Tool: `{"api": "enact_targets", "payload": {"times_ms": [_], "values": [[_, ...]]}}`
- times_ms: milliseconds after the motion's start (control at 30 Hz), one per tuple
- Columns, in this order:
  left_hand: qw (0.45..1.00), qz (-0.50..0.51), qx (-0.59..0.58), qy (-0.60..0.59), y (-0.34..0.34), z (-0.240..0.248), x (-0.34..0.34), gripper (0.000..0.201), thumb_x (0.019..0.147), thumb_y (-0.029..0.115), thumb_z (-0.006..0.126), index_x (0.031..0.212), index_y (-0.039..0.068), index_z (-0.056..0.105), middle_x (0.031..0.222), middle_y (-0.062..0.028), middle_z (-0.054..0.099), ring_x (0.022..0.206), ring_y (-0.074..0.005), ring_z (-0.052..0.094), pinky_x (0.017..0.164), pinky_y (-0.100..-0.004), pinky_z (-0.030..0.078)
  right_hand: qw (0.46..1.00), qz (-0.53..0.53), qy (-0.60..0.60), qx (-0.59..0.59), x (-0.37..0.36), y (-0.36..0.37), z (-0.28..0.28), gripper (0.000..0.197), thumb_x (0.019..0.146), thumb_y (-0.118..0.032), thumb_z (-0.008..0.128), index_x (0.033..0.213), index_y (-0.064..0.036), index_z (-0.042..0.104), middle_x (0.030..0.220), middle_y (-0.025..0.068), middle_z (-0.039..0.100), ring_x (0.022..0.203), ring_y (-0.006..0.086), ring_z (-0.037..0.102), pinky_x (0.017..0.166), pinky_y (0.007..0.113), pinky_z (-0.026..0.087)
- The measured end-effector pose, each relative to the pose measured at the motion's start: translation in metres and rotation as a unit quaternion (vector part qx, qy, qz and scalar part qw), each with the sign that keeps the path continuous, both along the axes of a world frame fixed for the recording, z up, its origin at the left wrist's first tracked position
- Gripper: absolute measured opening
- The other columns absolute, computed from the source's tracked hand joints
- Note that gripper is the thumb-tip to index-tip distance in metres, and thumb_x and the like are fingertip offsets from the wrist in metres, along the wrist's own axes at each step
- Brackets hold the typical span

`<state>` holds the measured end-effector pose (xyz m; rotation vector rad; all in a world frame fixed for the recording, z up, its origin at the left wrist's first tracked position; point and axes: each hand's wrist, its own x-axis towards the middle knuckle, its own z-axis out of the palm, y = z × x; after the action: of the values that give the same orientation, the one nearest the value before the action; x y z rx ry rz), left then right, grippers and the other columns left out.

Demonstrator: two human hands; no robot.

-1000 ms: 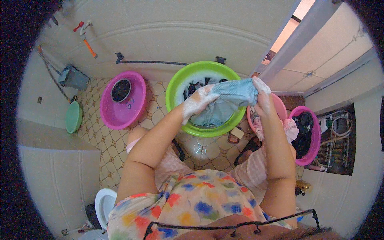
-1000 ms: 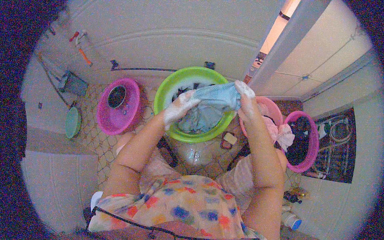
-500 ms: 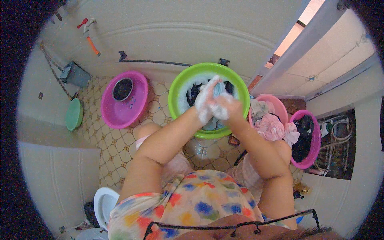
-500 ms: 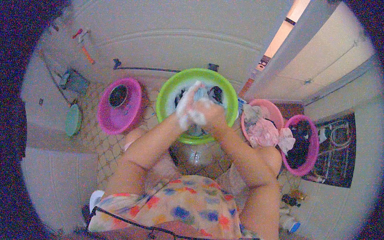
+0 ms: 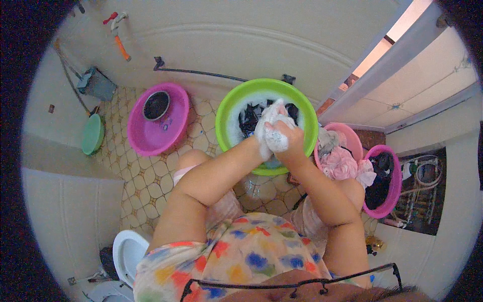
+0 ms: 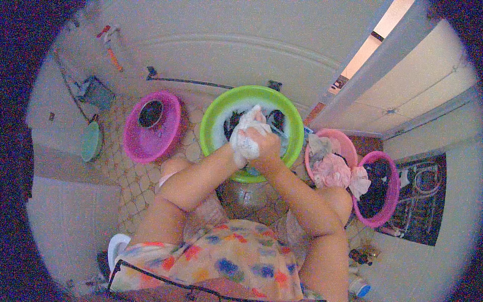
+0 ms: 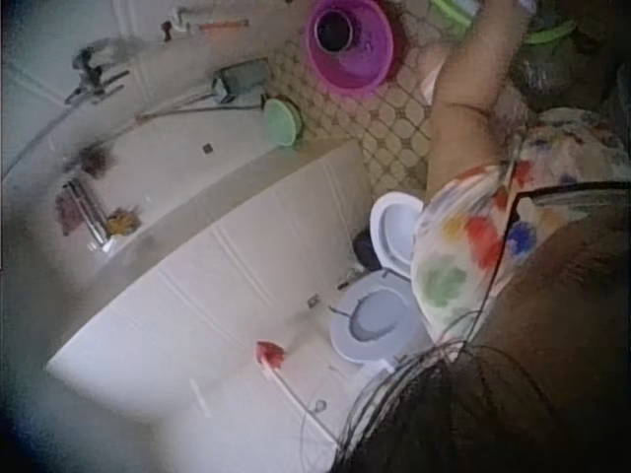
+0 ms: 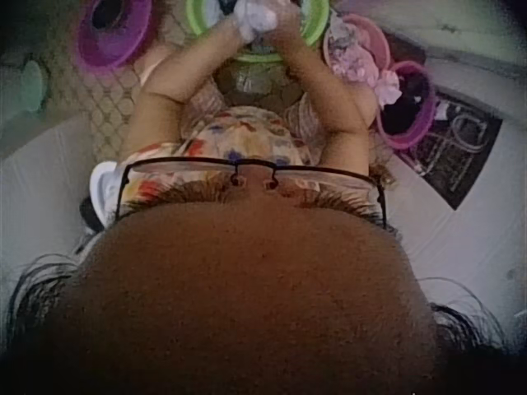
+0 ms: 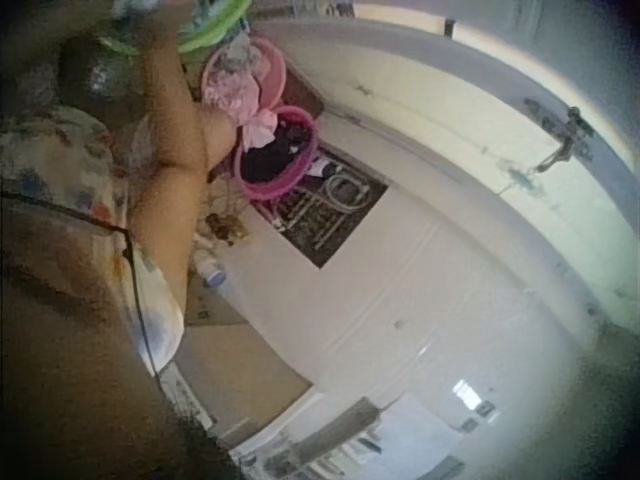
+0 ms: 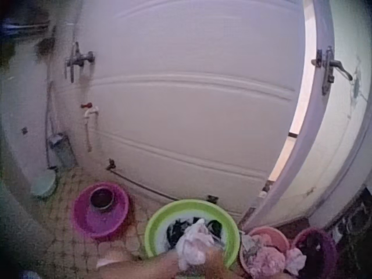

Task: The person hand washes a light blue garment in a green basin filled with soapy water. They repeatedly scrub, squeeze, and rinse the fabric by hand, then wring it out and place it into a pink basin.

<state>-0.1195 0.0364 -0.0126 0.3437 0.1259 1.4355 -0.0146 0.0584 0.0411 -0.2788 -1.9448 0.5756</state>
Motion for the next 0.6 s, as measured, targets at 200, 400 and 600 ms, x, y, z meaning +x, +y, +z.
{"api": "enact_targets", "payload": {"times_ms": [200,400,600], "values": [[0.957,0.219,-0.106,0.156,-0.002,0.028,0.054,0.027,0.086,0.037,0.045,0.093,0.012,0.055,0.09,-0.0029,0.059,0.083,-0.0168,0.056,0.074,-0.0314,0.047,0.969,-0.037,-0.022,-0.245,0.009,0.04,-0.007,0.007,0.075,-0.012,0.06,0.074,-0.0054,0.058,0.068,0.0098,0.058,0.064,0.0238,0.057,0.057,0.035,0.043],[0.995,0.035,-0.016,0.092,0.018,-0.03,-0.011,0.024,0.087,0.036,0.045,0.087,0.014,0.054,0.076,0.001,0.053,0.073,-0.0159,0.054,0.071,-0.0298,0.046,0.997,0.016,-0.066,0.027,0.012,-0.003,-0.009,0.007,0.076,-0.015,0.059,0.073,-0.0082,0.058,0.07,0.0122,0.059,0.064,0.026,0.057,0.055,0.034,0.043],[0.975,0.126,-0.119,0.138,0.005,0.037,0.05,0.023,0.09,0.031,0.039,0.093,0.014,0.054,0.087,-0.0001,0.057,0.081,-0.0147,0.055,0.075,-0.0284,0.045,0.964,-0.009,-0.056,-0.261,0.011,0.038,-0.013,0.014,0.071,-0.018,0.062,0.083,-0.0095,0.062,0.073,0.0121,0.06,0.072,0.03,0.06,0.065,0.037,0.047]]}}
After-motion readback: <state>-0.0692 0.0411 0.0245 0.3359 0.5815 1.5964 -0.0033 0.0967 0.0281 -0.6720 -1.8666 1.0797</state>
